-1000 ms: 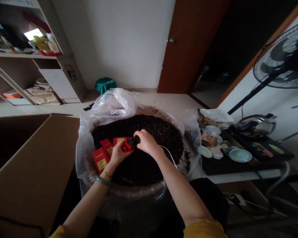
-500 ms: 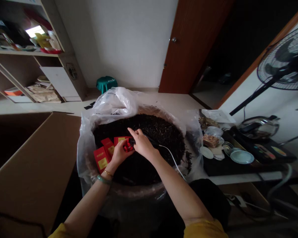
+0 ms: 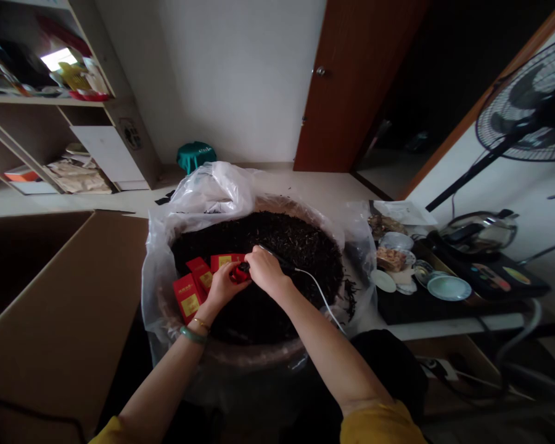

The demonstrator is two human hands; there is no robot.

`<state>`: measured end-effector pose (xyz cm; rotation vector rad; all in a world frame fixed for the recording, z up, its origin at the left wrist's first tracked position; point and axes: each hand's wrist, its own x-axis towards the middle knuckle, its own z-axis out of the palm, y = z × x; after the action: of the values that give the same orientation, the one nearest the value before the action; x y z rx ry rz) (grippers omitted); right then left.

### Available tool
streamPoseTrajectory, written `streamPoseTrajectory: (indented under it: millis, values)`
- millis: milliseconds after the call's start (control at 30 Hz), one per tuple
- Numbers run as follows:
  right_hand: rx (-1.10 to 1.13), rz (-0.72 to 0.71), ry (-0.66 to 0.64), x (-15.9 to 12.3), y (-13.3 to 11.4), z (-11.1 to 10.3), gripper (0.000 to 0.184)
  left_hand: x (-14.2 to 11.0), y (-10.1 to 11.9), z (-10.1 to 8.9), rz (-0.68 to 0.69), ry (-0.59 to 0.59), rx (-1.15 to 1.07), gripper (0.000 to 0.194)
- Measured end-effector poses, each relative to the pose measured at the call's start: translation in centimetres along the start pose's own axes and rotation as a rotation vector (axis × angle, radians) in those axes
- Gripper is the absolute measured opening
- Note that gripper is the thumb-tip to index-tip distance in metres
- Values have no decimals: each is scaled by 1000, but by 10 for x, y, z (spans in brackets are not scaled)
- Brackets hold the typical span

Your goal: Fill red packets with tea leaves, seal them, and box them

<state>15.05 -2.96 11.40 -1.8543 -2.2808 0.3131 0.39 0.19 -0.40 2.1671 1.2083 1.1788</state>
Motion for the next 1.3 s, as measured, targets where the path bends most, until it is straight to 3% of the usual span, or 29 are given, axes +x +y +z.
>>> streamPoseTrajectory:
  millis: [233,467,733,933,1067,1200,1300]
  values:
    - [389,-73,73,7,2,13,52,0,-1,2,-9,16,7,48]
    - [582,-31,349,2,19,8,42,-1,3,1,-86,122,-114,53]
    - [583,-34,299,-6,28,32,21,-1,4,2,-116,129,-81,39]
    - [382,-122,232,-12,18,39,17,-3,1,6,-67,66,-60,58]
    - [446,-69,323,-6,16,36,15,-5,1,7,-24,12,-53,66]
    - [489,-75,248,2,15,32,22,-4,3,6,-2,-26,-30,65]
    - [504,-100,273,2,11,31,22,-4,3,5,-6,-24,-12,64]
